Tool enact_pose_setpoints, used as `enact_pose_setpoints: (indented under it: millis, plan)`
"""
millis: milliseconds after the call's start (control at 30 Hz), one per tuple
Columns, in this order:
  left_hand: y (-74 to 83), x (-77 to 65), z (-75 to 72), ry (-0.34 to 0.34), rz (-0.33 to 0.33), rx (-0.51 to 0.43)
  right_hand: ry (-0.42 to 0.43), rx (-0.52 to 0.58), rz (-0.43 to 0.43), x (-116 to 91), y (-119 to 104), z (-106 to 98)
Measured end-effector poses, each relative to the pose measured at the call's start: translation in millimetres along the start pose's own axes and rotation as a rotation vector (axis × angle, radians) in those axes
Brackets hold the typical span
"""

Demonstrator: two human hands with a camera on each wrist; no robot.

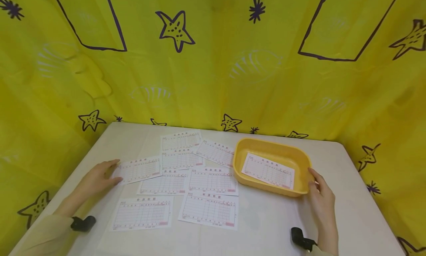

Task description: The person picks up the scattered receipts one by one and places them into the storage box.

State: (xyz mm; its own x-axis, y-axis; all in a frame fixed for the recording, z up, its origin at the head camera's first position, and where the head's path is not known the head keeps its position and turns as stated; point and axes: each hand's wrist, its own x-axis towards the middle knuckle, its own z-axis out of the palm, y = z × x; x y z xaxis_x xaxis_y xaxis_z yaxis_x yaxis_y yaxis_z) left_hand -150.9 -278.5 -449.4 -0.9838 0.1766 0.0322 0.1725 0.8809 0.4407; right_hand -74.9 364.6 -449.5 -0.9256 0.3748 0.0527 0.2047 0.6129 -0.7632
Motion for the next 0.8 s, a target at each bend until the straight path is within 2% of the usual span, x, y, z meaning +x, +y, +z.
enact_pose_setpoints:
  millis: [333,800]
  plan:
    - [3.9,2.1,1.8,0.024,0.003,-0.031,-0.036,-0.007,0.054,3.0,-1.0,-1.3]
    - [7.1,5.4,6.7,0.065,-0.043,-0.091,-0.031,0.0,0.034,2.3,0.2,-0.2]
